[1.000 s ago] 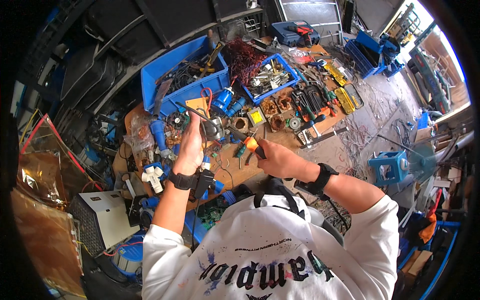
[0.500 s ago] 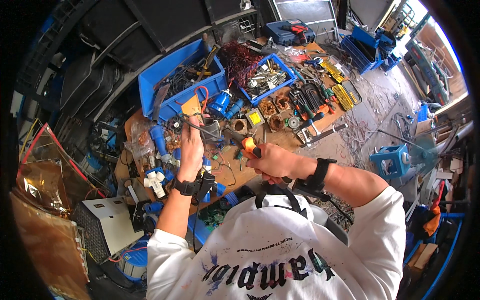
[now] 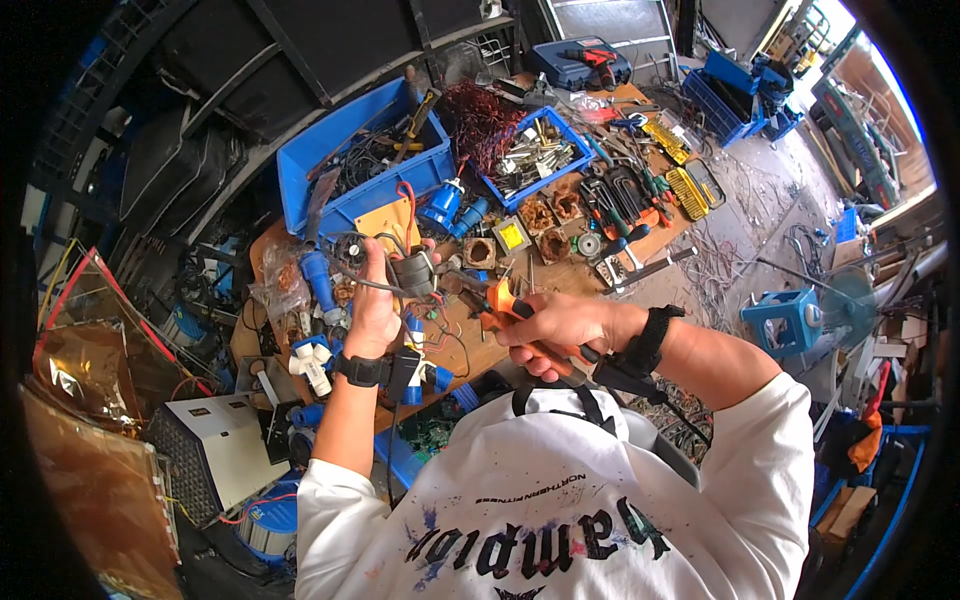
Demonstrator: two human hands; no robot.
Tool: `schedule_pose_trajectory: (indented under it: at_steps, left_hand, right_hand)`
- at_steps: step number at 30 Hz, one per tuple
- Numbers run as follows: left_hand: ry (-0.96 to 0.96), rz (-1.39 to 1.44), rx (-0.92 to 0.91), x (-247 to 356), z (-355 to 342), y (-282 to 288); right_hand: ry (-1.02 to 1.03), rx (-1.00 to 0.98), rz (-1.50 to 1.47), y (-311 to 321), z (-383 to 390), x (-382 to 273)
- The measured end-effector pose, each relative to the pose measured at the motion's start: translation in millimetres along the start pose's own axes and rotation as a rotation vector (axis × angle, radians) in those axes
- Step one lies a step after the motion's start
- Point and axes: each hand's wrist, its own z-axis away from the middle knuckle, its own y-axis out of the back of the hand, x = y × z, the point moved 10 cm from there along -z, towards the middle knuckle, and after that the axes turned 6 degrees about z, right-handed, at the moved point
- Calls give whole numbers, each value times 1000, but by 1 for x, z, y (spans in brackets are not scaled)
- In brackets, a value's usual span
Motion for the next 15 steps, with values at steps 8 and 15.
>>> schedule_pose_trajectory:
  at_steps: [8, 15]
  left_hand:
    - [124, 56, -98, -7, 3, -7]
    - [154, 95, -41, -8, 1, -5]
  right_hand:
    - [54, -6, 133, 6, 4, -2]
    - [133, 96, 405, 12, 6, -14]
